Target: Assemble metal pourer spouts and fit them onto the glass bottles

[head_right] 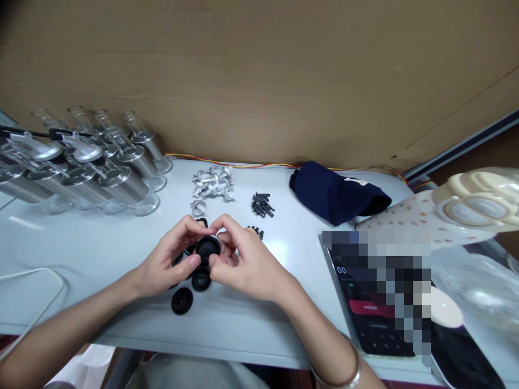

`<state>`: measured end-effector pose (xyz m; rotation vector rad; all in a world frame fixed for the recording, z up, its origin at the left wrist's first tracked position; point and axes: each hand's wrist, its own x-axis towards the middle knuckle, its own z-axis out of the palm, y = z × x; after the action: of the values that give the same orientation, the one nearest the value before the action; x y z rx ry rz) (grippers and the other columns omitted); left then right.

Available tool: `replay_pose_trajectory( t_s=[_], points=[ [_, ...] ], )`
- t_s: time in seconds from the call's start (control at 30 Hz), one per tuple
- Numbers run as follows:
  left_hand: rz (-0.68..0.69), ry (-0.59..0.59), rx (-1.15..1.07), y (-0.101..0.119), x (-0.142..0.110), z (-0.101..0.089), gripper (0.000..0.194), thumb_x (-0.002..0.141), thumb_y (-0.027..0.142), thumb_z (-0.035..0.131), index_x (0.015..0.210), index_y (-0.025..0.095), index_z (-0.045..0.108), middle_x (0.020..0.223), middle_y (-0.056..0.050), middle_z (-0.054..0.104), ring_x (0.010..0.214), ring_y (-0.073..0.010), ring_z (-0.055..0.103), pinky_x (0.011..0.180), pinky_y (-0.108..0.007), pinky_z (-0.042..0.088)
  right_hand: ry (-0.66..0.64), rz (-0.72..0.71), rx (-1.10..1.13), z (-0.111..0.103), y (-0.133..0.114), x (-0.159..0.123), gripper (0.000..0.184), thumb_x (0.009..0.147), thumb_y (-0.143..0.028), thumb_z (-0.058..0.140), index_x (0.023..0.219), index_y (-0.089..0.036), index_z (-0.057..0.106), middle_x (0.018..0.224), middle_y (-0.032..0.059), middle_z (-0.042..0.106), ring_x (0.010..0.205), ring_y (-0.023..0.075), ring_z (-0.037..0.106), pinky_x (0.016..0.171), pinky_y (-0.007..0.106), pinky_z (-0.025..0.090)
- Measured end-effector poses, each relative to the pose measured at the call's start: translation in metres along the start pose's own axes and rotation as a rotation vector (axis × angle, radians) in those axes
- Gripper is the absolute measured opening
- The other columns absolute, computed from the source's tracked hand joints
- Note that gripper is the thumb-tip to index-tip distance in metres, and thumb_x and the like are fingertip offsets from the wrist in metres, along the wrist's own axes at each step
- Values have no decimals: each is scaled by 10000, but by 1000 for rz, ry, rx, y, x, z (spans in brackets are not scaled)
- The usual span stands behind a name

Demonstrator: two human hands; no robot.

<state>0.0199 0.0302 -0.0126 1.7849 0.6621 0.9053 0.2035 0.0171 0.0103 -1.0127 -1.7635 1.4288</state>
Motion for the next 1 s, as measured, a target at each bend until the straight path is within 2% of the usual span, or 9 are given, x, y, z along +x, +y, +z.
replay_pose_trajectory(
  t_s=[0.3,0.57,0.7,0.83,0.9,1.0],
  points=[
    [-90,-4,-7,2,-1,1,219,745,206,514,951,211,439,789,11,494,677,-144,540,618,-273,420,-12,-28,-80,2,2,0,188,722,-177,507,875,-230,413,605,-70,460,607,129,452,574,235,353],
    [-78,19,49,7,-1,2,196,711,184,494,899,211,445,764,28,467,573,-95,423,532,-228,360,9,-33,-156,4,0,-1,162,687,-164,506,795,-227,403,620,-68,484,541,96,365,516,213,313],
    [-72,16,70,9,0,2,196,696,164,482,881,212,437,742,37,455,534,-80,401,501,-214,341,15,-51,-168,5,0,-2,151,684,-169,515,780,-225,413,602,-78,446,530,89,347,502,205,301],
    [-27,20,147,7,-1,3,199,689,163,499,873,211,440,675,56,416,496,-74,363,463,-200,311,25,-53,-160,7,0,-1,154,677,-162,522,774,-225,421,602,-77,436,536,93,371,507,207,318],
    [39,43,223,5,-1,3,221,689,151,516,892,210,451,654,64,403,482,-70,349,457,-193,304,23,-52,-138,6,1,0,156,686,-150,520,797,-223,438,643,-62,490,578,106,437,548,219,363],
    [170,78,271,3,-1,3,268,715,117,517,958,214,459,686,53,442,510,-77,413,491,-192,354,27,-98,-88,4,0,-1,160,721,-151,515,861,-216,468,727,-31,562,662,134,530,639,259,427]
  ],
)
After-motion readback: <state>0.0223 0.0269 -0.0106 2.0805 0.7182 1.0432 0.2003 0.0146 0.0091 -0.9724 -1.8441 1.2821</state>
